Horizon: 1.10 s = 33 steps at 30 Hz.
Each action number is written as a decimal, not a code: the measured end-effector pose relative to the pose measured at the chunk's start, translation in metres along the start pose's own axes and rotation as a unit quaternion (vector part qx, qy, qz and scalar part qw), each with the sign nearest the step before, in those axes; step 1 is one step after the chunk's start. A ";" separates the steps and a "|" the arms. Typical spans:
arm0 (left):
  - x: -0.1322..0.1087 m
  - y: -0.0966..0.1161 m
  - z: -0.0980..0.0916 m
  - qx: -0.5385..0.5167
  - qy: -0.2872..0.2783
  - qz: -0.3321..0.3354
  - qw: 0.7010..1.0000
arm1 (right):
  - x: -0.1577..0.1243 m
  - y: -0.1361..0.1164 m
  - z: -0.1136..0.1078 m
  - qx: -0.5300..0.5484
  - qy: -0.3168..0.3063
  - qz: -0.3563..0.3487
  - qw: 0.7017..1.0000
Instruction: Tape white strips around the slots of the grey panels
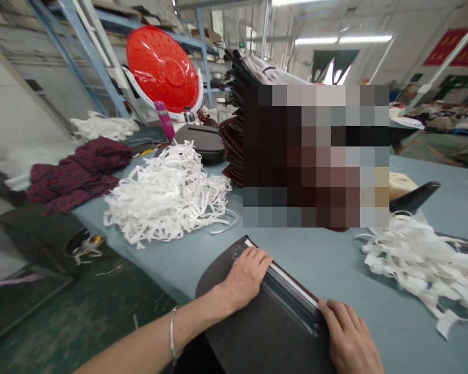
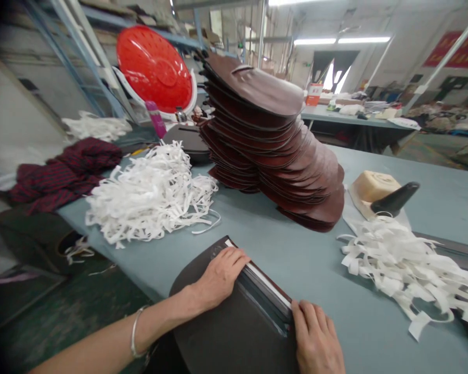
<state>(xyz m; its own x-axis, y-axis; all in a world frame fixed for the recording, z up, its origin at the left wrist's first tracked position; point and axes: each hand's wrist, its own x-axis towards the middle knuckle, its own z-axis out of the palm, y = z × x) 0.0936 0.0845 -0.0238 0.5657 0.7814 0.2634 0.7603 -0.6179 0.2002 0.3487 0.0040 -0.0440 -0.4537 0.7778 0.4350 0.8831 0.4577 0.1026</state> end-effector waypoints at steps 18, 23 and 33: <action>-0.007 0.000 0.001 0.126 -0.020 0.047 0.991 | 0.088 -0.062 0.029 -0.008 -0.023 -0.005 1.000; -0.006 0.003 0.006 0.140 -0.023 0.041 0.989 | 0.077 -0.058 0.019 -0.038 -0.044 -0.004 0.998; -0.007 0.005 0.006 0.157 -0.032 0.037 0.986 | 0.013 -0.024 -0.006 -0.052 -0.029 -0.001 0.998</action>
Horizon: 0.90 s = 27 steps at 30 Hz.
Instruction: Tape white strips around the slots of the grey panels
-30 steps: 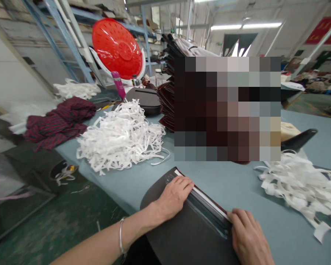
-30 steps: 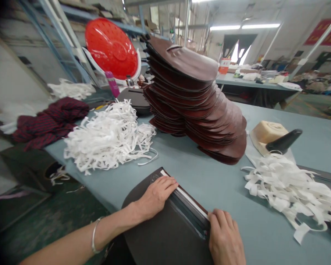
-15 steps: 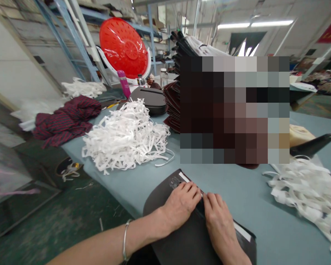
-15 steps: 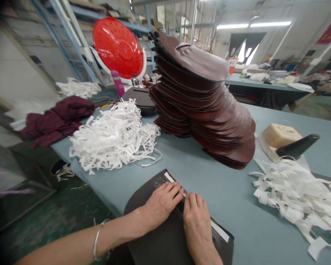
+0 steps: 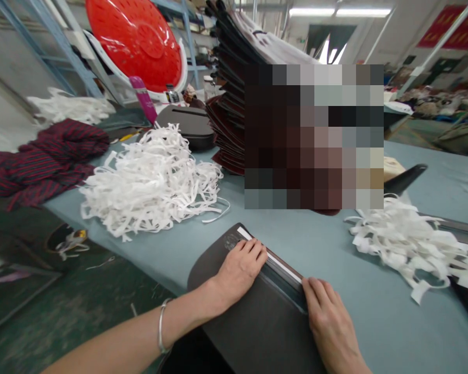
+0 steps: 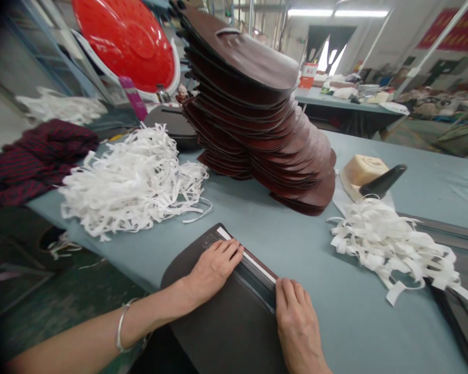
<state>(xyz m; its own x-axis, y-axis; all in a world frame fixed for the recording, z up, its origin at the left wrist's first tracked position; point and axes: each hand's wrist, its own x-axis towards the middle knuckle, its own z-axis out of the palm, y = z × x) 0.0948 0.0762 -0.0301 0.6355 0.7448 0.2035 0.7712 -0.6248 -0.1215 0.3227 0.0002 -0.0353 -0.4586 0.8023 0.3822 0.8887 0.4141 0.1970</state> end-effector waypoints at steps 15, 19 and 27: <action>-0.015 -0.038 -0.006 -0.230 0.107 -0.160 0.954 | 0.035 0.016 0.012 0.128 0.004 0.068 0.989; -0.016 -0.046 -0.002 -0.211 0.080 -0.146 0.963 | 0.095 -0.019 0.032 0.195 -0.003 0.070 0.978; -0.018 -0.046 -0.001 -0.200 0.052 -0.156 0.966 | 0.148 -0.067 0.051 0.186 -0.010 0.052 0.981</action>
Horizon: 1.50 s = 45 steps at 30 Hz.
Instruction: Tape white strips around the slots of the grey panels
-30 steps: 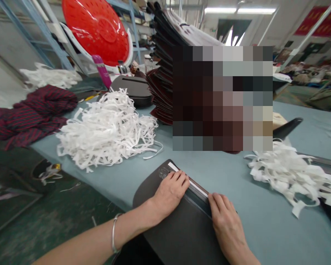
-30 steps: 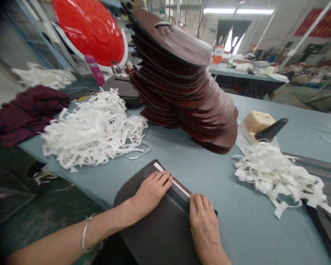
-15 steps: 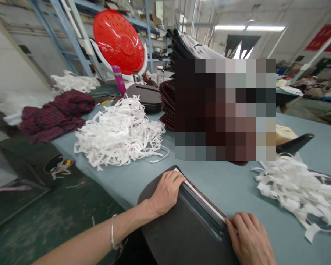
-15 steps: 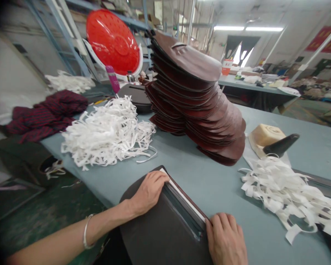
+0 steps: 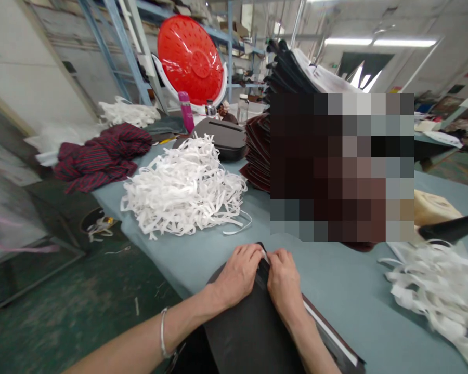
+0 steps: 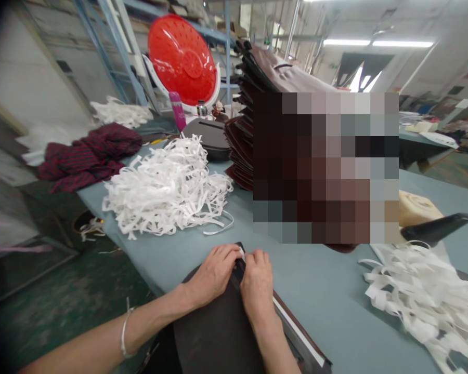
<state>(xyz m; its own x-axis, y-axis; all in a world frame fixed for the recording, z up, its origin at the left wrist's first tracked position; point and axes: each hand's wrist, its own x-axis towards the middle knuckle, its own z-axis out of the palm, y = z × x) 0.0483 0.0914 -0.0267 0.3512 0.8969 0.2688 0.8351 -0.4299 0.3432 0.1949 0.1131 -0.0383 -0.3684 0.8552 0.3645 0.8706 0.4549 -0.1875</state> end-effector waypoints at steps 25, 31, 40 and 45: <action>0.004 0.003 -0.007 0.058 -0.032 0.030 0.997 | -0.040 0.026 -0.022 0.086 0.019 0.014 0.996; 0.004 0.004 -0.007 0.063 -0.034 0.033 0.997 | -0.027 0.012 -0.013 -0.005 -0.018 -0.019 1.000; 0.011 -0.038 -0.012 0.083 0.138 -0.174 0.972 | -0.017 0.019 -0.020 -0.080 -0.056 -0.049 0.994; 0.002 -0.046 -0.020 0.060 0.105 -0.123 0.985 | 0.012 0.001 -0.027 -0.070 -0.043 -0.039 0.996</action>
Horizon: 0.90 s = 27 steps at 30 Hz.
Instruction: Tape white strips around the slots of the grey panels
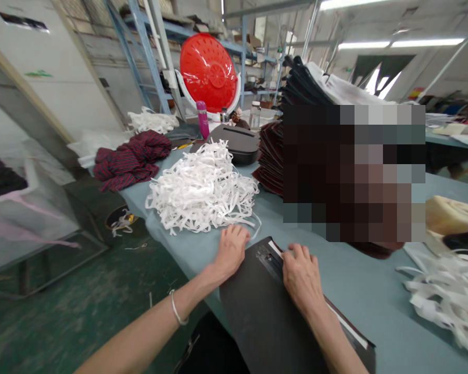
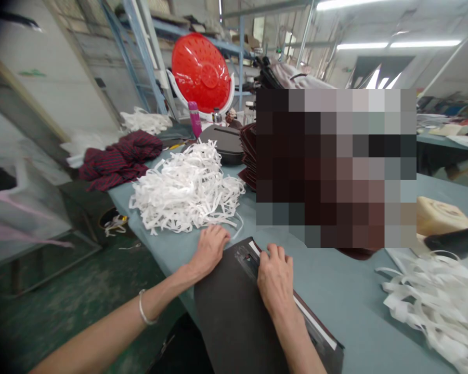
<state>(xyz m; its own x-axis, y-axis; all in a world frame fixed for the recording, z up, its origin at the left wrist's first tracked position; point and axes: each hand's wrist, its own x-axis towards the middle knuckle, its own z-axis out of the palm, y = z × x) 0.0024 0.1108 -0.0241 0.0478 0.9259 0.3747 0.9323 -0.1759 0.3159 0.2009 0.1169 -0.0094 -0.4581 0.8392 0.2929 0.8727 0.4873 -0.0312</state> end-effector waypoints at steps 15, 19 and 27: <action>-0.029 0.033 -0.018 -0.322 -0.160 0.090 0.929 | -0.034 -0.025 -0.016 0.428 -0.044 0.202 0.880; -0.039 0.050 -0.013 -0.338 -0.139 0.087 0.927 | -0.017 -0.034 0.004 0.505 -0.101 0.254 0.819; -0.017 0.028 -0.016 -0.250 -0.051 0.034 0.966 | 0.009 -0.035 0.009 0.407 -0.008 0.219 0.887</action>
<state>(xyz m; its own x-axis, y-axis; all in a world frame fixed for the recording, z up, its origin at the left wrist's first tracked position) 0.0216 0.0847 -0.0076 0.1628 0.9301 0.3293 0.6367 -0.3540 0.6851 0.1647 0.1095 -0.0143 -0.1141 0.9911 0.0688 0.5591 0.1213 -0.8202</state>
